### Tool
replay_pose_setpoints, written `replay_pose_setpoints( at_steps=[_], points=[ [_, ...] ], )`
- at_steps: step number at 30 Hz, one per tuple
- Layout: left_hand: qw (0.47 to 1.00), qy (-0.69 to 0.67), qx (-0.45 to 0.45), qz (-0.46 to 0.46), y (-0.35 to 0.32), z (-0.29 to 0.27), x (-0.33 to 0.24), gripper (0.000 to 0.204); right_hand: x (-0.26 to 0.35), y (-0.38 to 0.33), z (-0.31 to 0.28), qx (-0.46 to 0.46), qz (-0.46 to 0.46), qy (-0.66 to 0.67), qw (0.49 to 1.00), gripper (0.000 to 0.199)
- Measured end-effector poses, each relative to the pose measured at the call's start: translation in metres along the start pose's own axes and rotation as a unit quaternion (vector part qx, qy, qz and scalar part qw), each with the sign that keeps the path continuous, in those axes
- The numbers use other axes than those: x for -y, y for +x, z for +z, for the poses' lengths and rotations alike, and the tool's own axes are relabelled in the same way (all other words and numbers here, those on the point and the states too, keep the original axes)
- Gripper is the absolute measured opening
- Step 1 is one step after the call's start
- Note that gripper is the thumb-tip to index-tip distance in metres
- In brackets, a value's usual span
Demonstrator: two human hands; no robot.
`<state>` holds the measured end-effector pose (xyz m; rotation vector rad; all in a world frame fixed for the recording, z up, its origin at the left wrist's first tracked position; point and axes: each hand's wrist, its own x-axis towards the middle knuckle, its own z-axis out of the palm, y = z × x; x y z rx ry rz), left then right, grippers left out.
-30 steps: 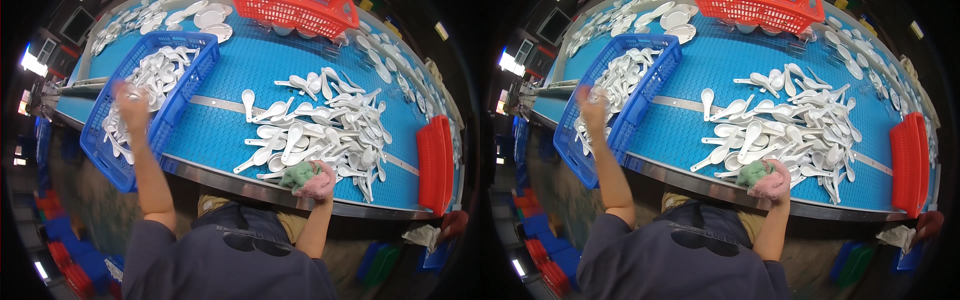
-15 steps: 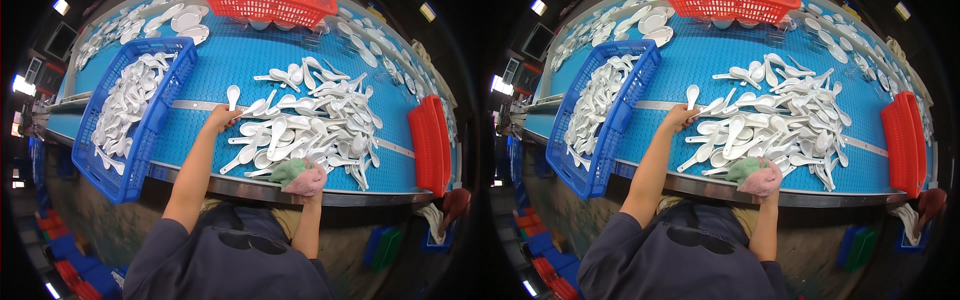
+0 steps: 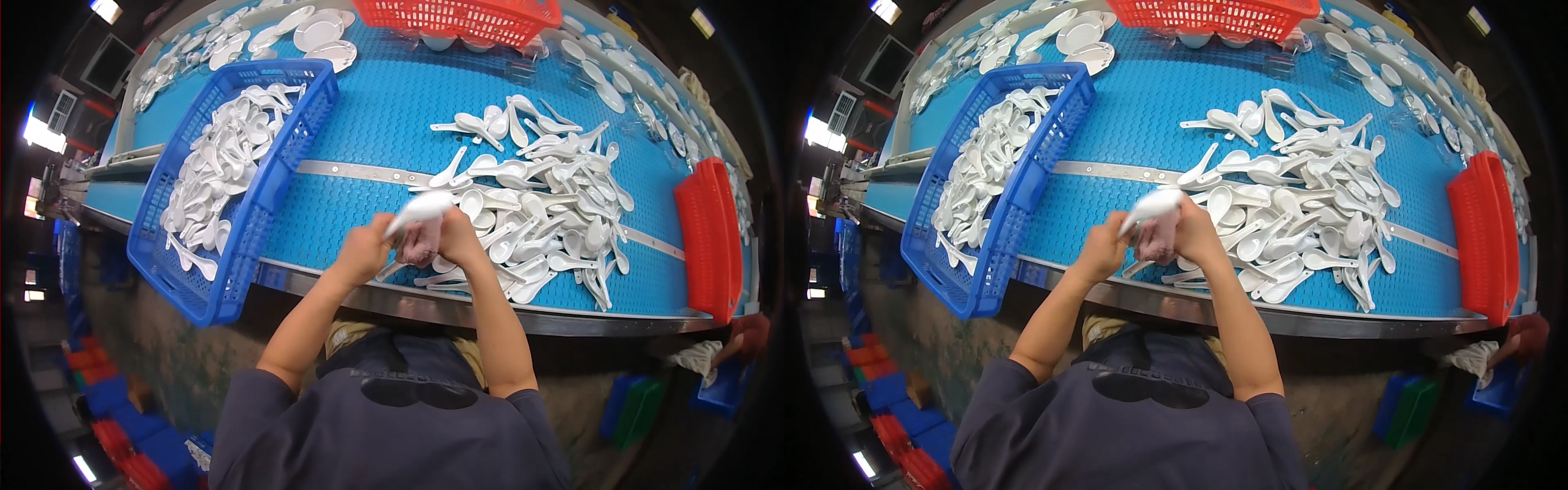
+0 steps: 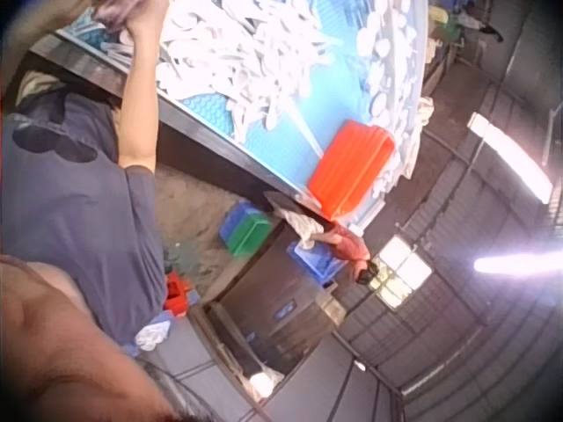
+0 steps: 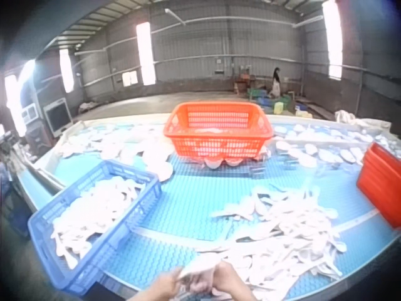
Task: Wiping white plastic spoons with a cloth and sorting them into baskets.
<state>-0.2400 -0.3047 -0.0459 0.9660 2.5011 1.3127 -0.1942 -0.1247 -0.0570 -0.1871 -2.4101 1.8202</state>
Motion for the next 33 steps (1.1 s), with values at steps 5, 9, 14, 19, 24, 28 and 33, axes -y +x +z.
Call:
replay_pose_setpoints(
  at_steps=[5,9,14,19,24,28,33],
  points=[
    [0.994,-0.088,0.02,-0.066,-0.002,-0.005,0.002,0.013,0.006,-0.008,-0.004,0.011,0.054,-0.042,0.998,0.026],
    [0.985,-0.139,0.007,-0.101,-0.007,0.008,0.009,0.013,0.007,-0.012,-0.019,-0.098,-0.024,-0.078,0.992,0.024],
    [0.881,-0.406,0.076,-0.23,-0.003,0.003,0.002,0.014,-0.007,-0.014,-0.073,-0.237,-0.051,0.045,0.969,0.03],
    [0.798,-0.514,0.176,-0.261,-0.007,0.001,0.002,0.023,0.056,0.003,-0.064,-0.047,0.029,0.4,0.915,0.053],
    [0.867,-0.385,0.22,-0.226,-0.006,0.002,-0.013,0.043,0.04,0.022,-0.029,0.092,-0.085,-0.196,0.973,0.029],
    [0.829,-0.434,0.247,-0.251,-0.009,-0.004,-0.009,0.036,0.042,0.021,-0.034,0.046,-0.014,-0.069,0.996,0.02],
    [0.733,-0.585,0.225,-0.263,-0.005,-0.008,-0.018,0.017,0.0,0.026,-0.072,-0.22,-0.106,0.132,0.961,0.037]
  ],
)
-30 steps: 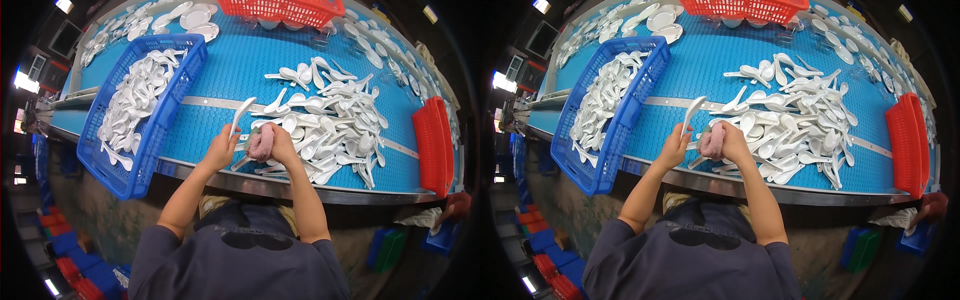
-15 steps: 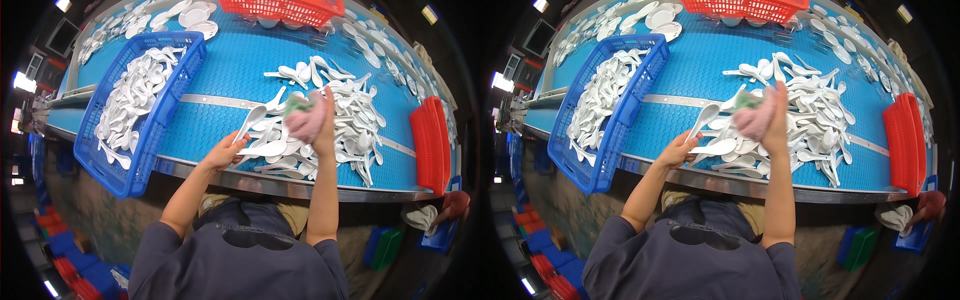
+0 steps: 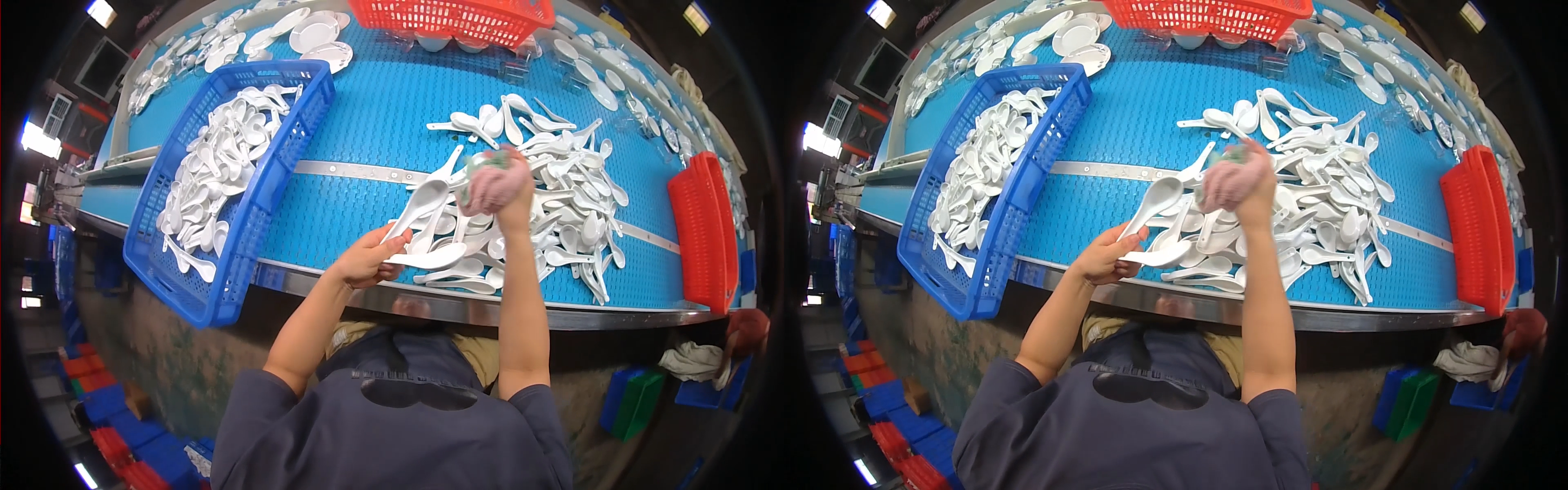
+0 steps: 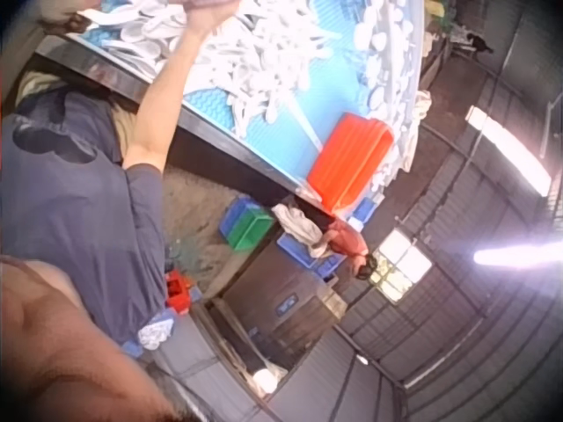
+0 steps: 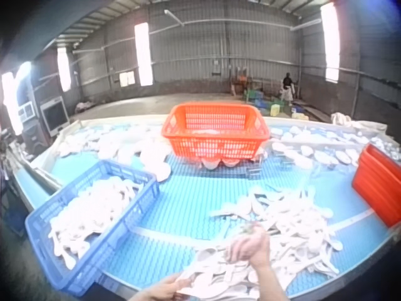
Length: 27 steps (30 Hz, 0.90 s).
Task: Wiping white plastic spoons with a cloth and sorting them into baskets.
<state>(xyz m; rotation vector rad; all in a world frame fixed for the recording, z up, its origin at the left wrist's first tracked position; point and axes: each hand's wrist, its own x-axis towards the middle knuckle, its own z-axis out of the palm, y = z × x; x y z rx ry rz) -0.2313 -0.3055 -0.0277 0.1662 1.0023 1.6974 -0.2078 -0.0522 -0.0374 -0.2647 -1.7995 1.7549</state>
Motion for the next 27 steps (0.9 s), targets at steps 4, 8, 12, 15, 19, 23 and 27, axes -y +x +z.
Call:
replay_pose_setpoints(
  at_steps=[4,8,12,15,19,23,27],
  points=[
    [0.993,-0.033,0.086,0.078,0.005,-0.016,0.01,0.014,-0.009,-0.016,-0.026,0.082,-0.338,-0.503,0.791,0.069],
    [0.972,0.126,-0.107,0.169,0.025,0.01,0.018,0.013,-0.006,-0.067,0.034,0.062,-0.038,-0.141,0.987,0.053],
    [0.792,0.39,-0.196,0.427,0.057,0.003,0.045,0.032,0.0,-0.106,0.069,0.04,0.259,0.39,0.883,0.034],
    [0.758,0.55,-0.199,0.288,0.042,0.012,0.05,0.056,-0.002,-0.103,0.061,0.008,0.377,0.55,0.745,0.024],
    [0.631,0.745,-0.197,0.091,0.012,0.036,0.032,0.068,0.004,-0.091,0.054,0.107,0.353,0.372,0.852,0.018],
    [0.667,0.734,-0.108,0.062,-0.007,0.04,-0.004,0.066,-0.001,-0.094,0.048,0.105,0.217,0.094,0.966,0.021],
    [0.823,0.455,-0.237,0.245,-0.005,0.017,-0.017,0.053,-0.021,-0.101,0.04,0.071,0.168,-0.057,0.982,0.03]
  ],
)
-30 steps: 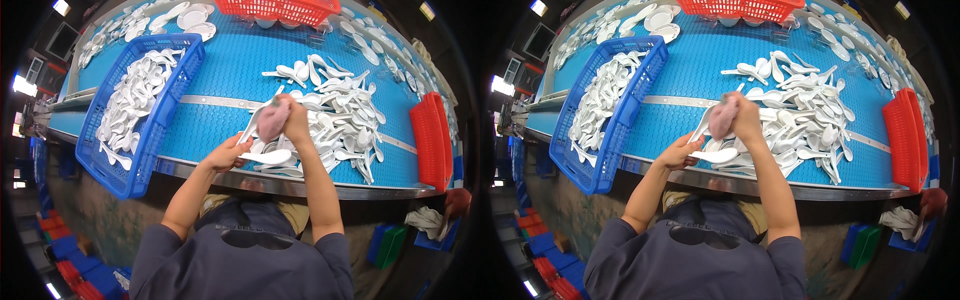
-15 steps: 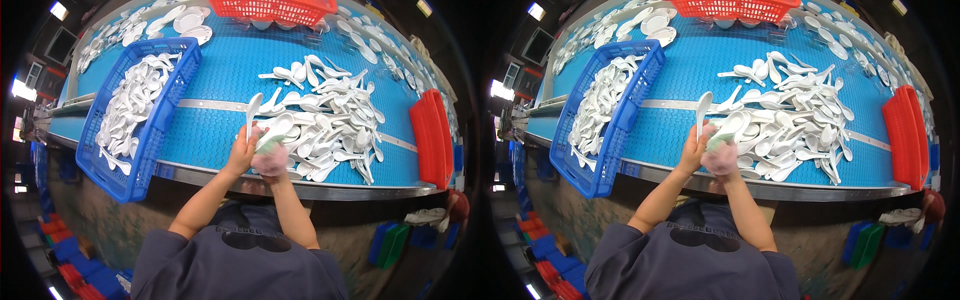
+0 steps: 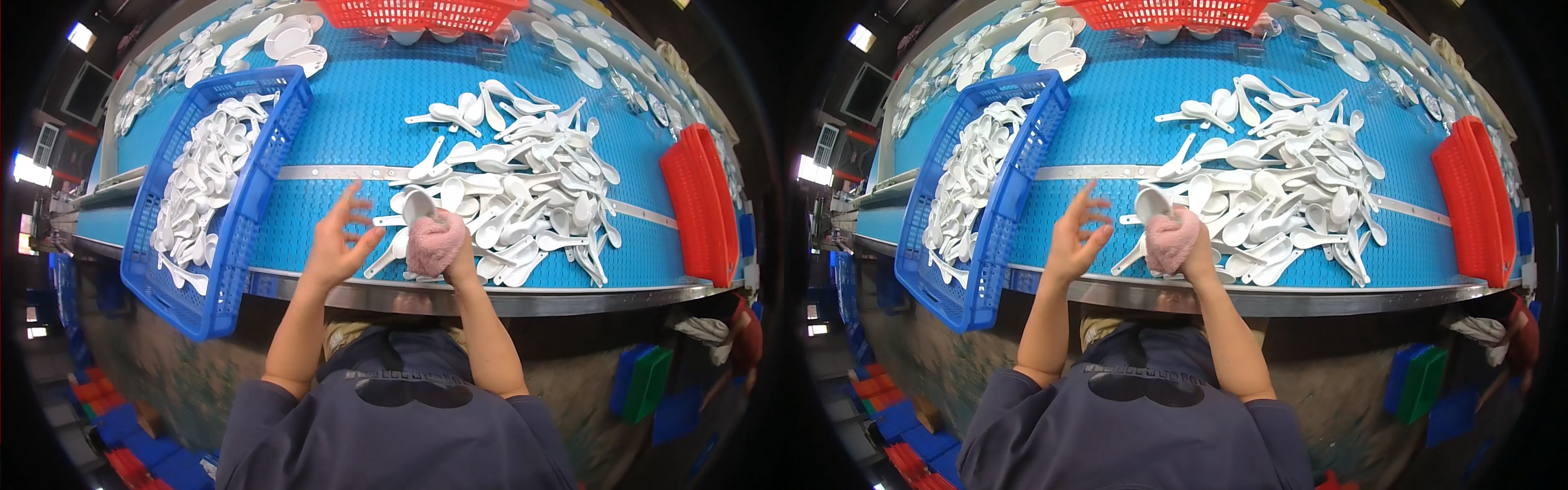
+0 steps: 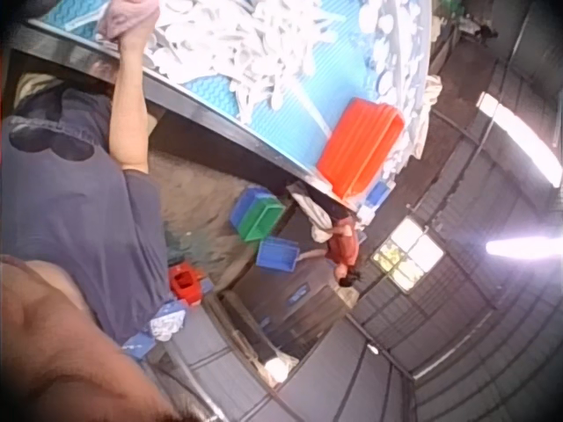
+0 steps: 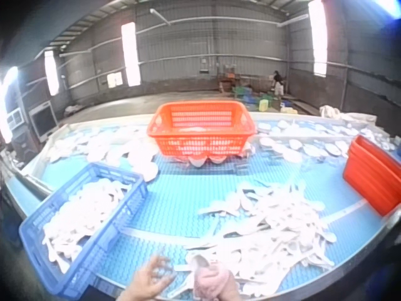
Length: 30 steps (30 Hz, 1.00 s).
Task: Wiping white plastic spoons with a cloth and sorting them into baskets.
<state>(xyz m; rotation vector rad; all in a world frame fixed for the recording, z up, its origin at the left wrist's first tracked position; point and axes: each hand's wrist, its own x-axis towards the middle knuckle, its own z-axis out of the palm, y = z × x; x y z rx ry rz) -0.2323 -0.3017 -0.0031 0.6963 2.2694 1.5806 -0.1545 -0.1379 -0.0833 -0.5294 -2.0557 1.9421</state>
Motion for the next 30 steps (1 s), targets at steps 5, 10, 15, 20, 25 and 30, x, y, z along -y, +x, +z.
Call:
replay_pose_setpoints(
  at_steps=[5,10,15,20,25,30],
  points=[
    [0.994,-0.041,-0.018,0.1,0.001,0.007,0.022,0.033,0.066,-0.019,0.02,0.075,0.017,0.042,0.996,0.031],
    [0.959,-0.274,-0.013,0.066,0.004,-0.013,-0.005,0.017,0.047,-0.027,0.054,0.088,-0.055,-0.126,0.987,0.032],
    [0.99,-0.074,-0.096,0.077,0.005,-0.024,0.02,0.018,0.053,-0.022,0.066,0.128,-0.025,-0.085,0.988,0.031],
    [0.971,-0.112,-0.198,0.069,0.01,-0.037,0.001,0.015,0.067,-0.024,0.076,0.143,-0.038,-0.045,0.988,0.036],
    [0.901,0.056,-0.398,0.163,0.038,-0.13,0.002,0.015,0.071,-0.027,0.034,0.162,-0.109,-0.059,0.979,0.038],
    [0.75,0.335,-0.54,0.184,0.047,-0.223,0.012,0.032,0.033,-0.048,-0.06,-0.011,0.068,0.107,0.992,0.035]
  ],
)
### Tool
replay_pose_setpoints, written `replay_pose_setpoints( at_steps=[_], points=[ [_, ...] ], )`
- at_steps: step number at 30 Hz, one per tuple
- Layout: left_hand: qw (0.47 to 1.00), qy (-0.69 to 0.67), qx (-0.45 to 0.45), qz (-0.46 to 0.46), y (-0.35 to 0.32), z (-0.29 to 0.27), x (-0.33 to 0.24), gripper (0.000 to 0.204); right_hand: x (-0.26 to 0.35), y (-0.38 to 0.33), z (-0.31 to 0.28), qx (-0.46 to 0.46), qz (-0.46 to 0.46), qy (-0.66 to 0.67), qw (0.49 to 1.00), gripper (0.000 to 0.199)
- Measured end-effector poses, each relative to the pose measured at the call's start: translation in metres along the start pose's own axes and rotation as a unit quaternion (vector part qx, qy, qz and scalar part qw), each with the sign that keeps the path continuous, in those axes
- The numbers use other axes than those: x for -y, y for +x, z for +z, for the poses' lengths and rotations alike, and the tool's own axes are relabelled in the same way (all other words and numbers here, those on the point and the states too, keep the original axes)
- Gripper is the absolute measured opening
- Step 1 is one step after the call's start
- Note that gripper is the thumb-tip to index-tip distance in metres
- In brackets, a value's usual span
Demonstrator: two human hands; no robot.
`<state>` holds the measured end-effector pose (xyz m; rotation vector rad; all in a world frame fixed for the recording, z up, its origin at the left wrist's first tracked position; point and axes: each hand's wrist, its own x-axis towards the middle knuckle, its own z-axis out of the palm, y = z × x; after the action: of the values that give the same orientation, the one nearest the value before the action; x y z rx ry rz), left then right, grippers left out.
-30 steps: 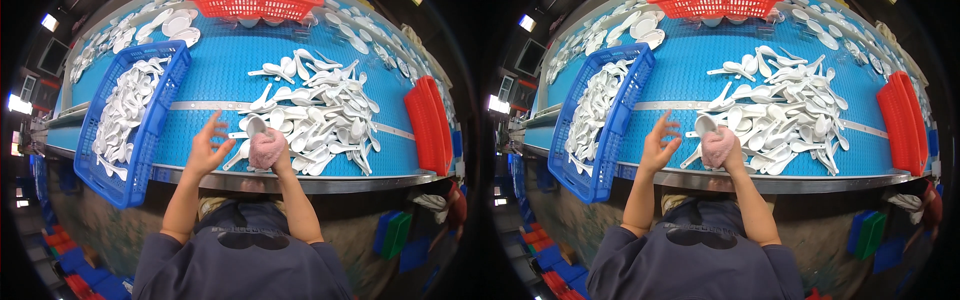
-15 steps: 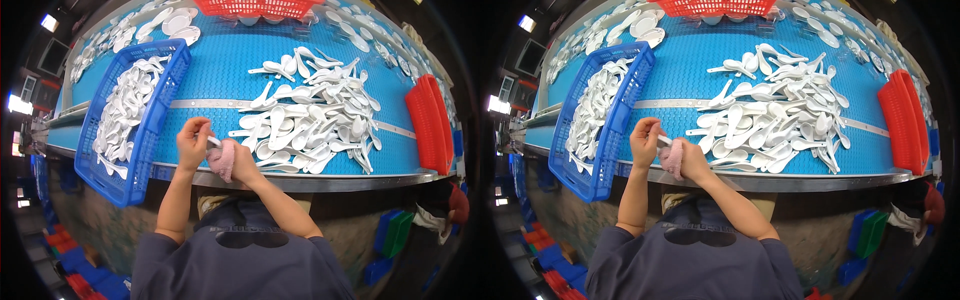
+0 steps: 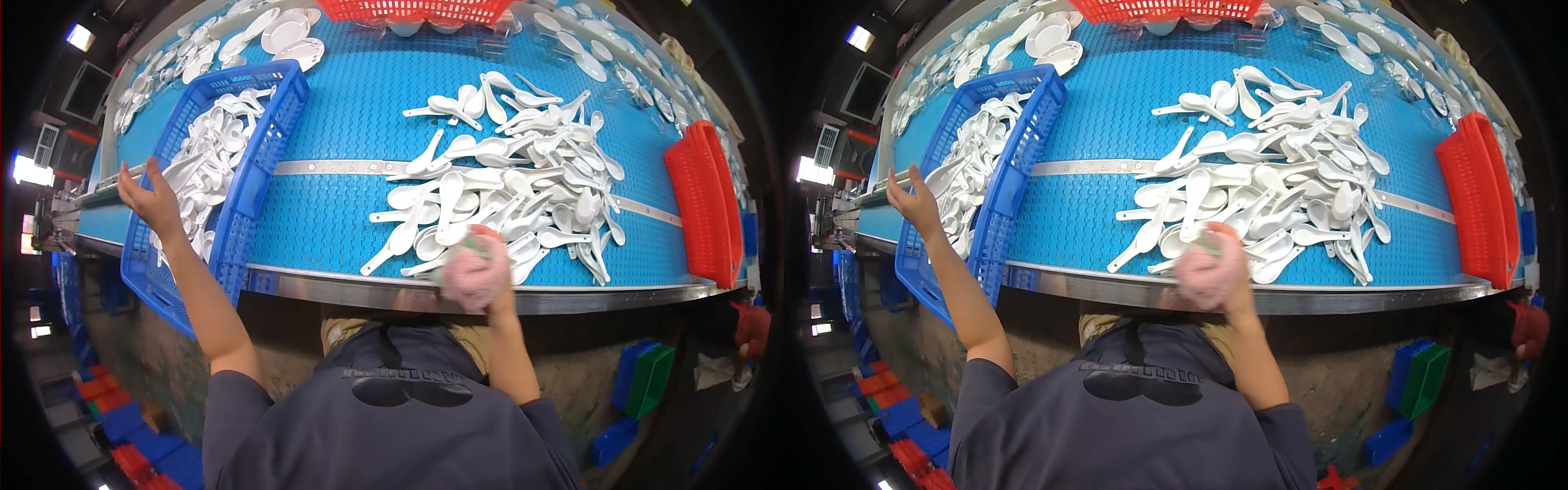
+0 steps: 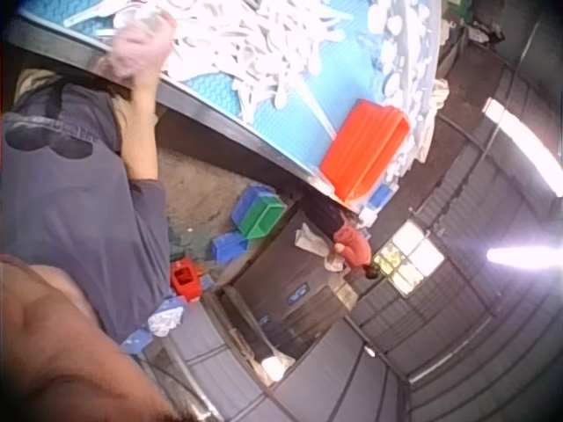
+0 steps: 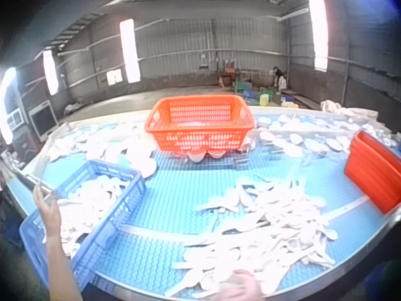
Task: Wiping white plastic spoons with a cloth and sorting them into baskets.
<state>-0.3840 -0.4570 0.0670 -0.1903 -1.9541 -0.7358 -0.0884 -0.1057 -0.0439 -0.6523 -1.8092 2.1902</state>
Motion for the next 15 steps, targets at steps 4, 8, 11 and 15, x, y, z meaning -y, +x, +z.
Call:
replay_pose_setpoints(
  at_steps=[4,8,11,15],
  points=[
    [0.91,-0.221,0.334,-0.105,-0.088,0.032,-0.048,0.043,-0.008,-0.014,-0.059,-0.2,-0.037,0.092,0.975,0.018],
    [0.776,-0.16,0.61,-0.004,-0.197,0.075,-0.151,0.056,-0.052,-0.014,-0.095,-0.208,-0.062,-0.05,0.975,0.026],
    [0.803,-0.17,0.57,0.038,-0.22,0.099,-0.181,0.053,-0.051,-0.018,-0.091,-0.176,0.034,0.225,0.958,0.024],
    [0.746,-0.118,0.655,0.024,-0.223,0.108,-0.182,0.039,-0.037,-0.019,-0.077,-0.225,-0.053,-0.107,0.967,0.025]
  ],
)
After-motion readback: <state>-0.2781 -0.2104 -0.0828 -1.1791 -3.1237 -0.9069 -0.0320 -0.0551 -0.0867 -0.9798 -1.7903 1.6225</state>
